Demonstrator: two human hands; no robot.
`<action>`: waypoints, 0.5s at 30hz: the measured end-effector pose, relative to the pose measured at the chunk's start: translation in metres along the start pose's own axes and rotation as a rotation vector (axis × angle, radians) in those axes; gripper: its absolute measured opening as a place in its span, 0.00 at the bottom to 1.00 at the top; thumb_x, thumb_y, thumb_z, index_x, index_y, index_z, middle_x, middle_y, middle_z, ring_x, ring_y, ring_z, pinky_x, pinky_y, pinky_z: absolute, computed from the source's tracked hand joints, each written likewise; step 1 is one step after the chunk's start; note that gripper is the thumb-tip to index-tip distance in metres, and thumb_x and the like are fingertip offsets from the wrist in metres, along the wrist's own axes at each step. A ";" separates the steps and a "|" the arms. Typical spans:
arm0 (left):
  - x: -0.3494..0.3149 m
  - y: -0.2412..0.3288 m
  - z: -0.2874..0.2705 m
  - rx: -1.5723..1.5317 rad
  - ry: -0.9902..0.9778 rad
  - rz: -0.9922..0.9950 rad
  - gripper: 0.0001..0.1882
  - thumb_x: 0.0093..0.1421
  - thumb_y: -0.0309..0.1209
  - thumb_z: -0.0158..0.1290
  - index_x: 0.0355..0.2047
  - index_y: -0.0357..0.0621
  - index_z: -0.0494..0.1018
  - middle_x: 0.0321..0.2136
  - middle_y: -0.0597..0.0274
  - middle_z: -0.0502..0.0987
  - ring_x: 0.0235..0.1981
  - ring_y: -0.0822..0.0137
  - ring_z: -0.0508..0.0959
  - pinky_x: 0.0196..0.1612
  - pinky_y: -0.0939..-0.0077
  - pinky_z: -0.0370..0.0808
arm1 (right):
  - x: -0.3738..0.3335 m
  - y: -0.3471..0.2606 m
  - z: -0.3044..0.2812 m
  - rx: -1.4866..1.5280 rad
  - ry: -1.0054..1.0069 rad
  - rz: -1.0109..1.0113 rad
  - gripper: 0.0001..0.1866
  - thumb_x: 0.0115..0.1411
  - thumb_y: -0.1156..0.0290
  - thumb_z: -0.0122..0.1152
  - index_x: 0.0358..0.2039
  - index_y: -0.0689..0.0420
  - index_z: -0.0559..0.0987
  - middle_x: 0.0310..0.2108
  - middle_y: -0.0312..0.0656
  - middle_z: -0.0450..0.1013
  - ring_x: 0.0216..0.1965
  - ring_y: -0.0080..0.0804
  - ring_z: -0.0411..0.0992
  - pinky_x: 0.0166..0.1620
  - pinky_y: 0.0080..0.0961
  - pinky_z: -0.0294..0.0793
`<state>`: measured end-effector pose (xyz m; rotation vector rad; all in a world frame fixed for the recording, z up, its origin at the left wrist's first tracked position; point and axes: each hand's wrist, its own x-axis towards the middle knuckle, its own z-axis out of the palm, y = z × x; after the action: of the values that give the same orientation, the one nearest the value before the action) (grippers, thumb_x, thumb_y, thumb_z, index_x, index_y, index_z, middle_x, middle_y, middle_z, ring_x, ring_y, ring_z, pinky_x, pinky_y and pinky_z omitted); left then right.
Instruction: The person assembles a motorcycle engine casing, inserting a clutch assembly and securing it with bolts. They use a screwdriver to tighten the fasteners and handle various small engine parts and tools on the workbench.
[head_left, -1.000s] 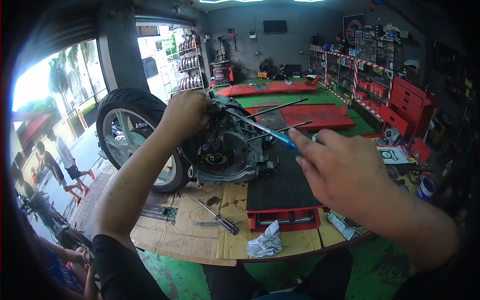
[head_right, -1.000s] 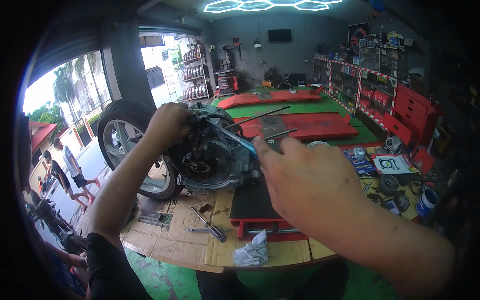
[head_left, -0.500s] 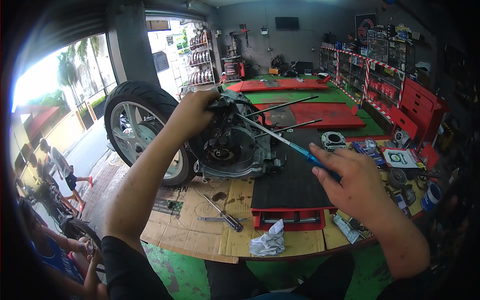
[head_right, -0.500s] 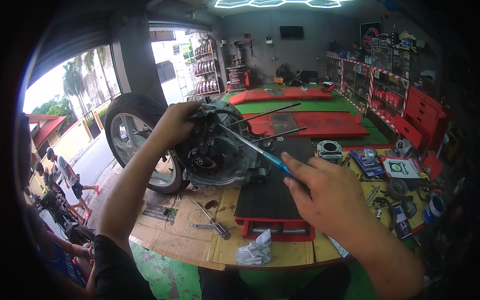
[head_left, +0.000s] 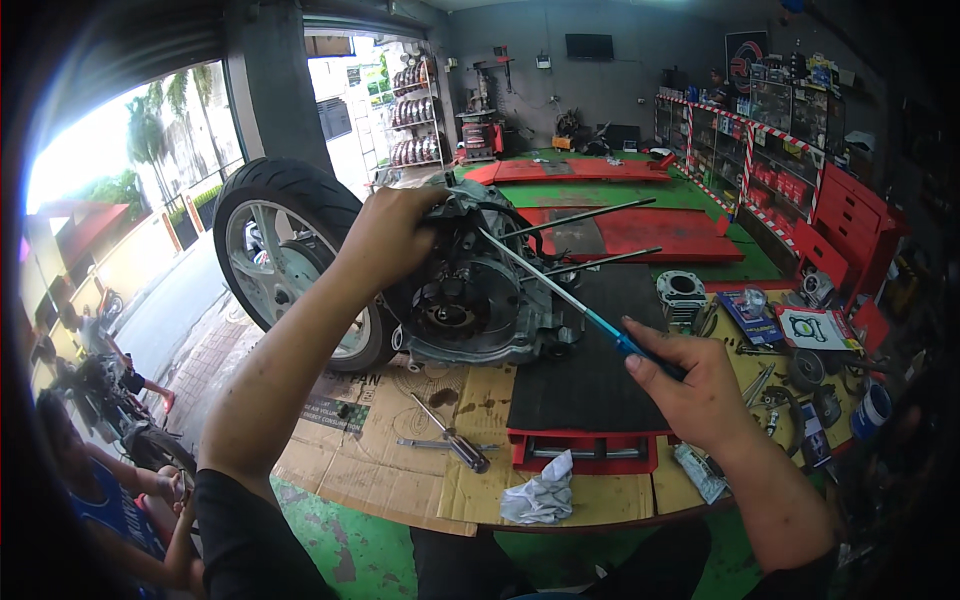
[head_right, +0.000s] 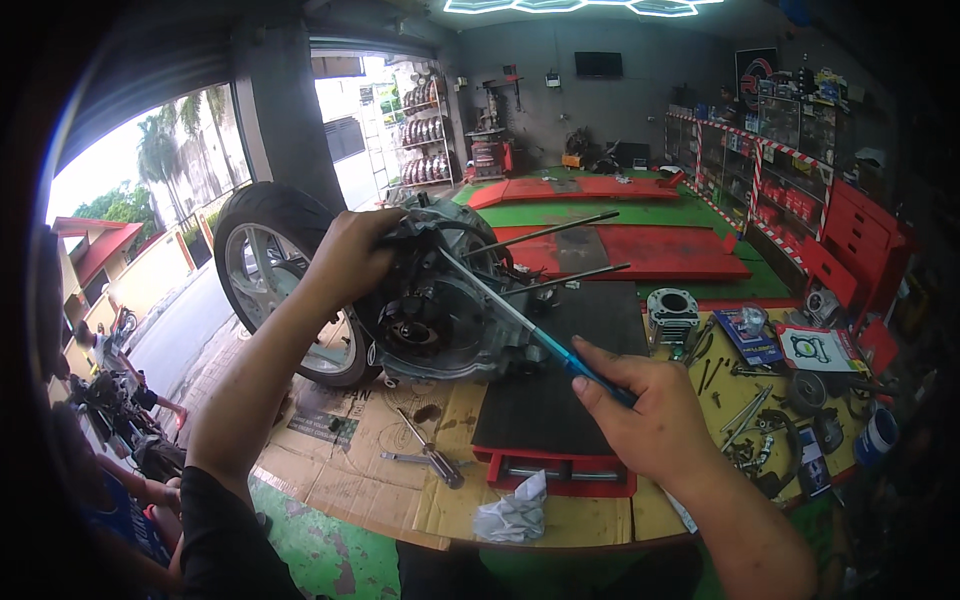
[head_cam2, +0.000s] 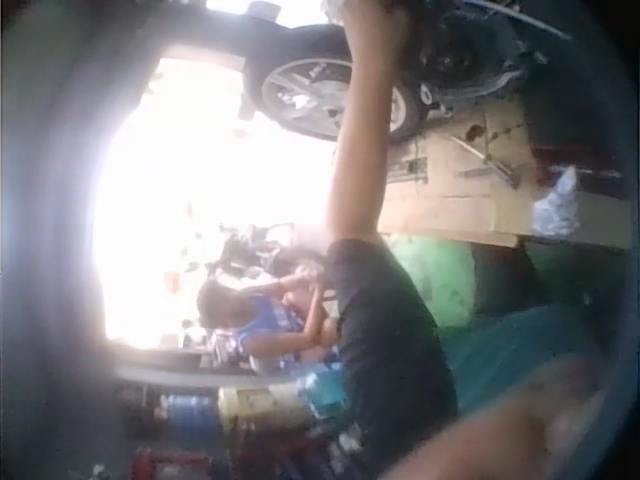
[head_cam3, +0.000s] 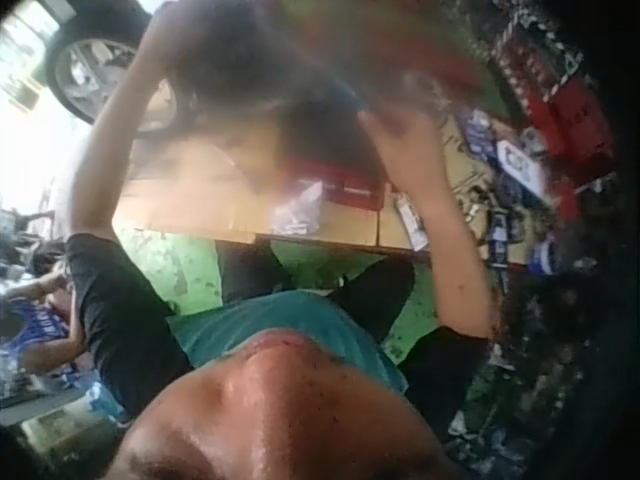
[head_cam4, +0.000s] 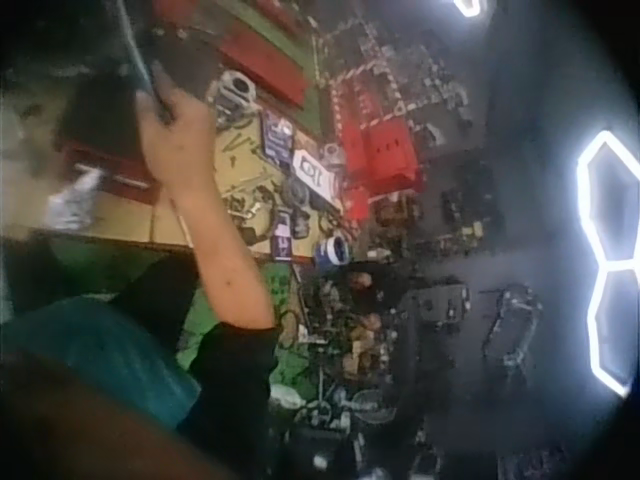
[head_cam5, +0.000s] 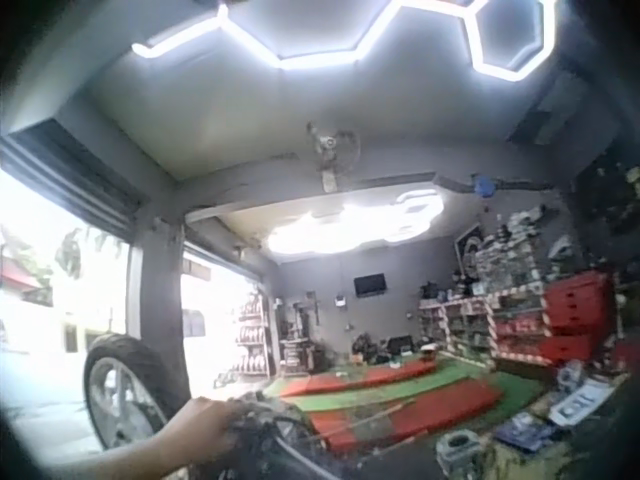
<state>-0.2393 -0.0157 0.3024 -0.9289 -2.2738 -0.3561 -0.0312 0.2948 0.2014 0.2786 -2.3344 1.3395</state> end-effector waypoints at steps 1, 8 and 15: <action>0.000 0.000 -0.002 -0.023 -0.017 -0.001 0.24 0.51 0.23 0.55 0.50 0.43 0.84 0.37 0.37 0.84 0.41 0.38 0.84 0.50 0.48 0.79 | 0.002 0.005 0.000 -0.012 -0.011 0.010 0.22 0.68 0.71 0.68 0.61 0.62 0.81 0.37 0.48 0.84 0.37 0.19 0.76 0.44 0.23 0.76; 0.005 0.007 -0.003 -0.081 -0.032 0.000 0.23 0.51 0.22 0.55 0.48 0.43 0.84 0.36 0.40 0.84 0.40 0.40 0.84 0.48 0.49 0.80 | 0.005 0.042 0.015 0.131 0.027 -0.010 0.23 0.67 0.71 0.70 0.62 0.59 0.82 0.37 0.45 0.84 0.38 0.21 0.78 0.44 0.24 0.77; 0.005 -0.001 -0.004 -0.036 -0.078 -0.018 0.22 0.51 0.23 0.55 0.48 0.40 0.82 0.33 0.39 0.83 0.39 0.38 0.83 0.48 0.47 0.79 | -0.008 0.023 0.035 -0.187 0.122 -0.231 0.22 0.66 0.72 0.68 0.60 0.62 0.83 0.32 0.50 0.81 0.30 0.38 0.81 0.37 0.30 0.78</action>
<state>-0.2412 -0.0159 0.3088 -0.9567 -2.3554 -0.3761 -0.0421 0.2760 0.1646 0.3833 -2.2290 0.9939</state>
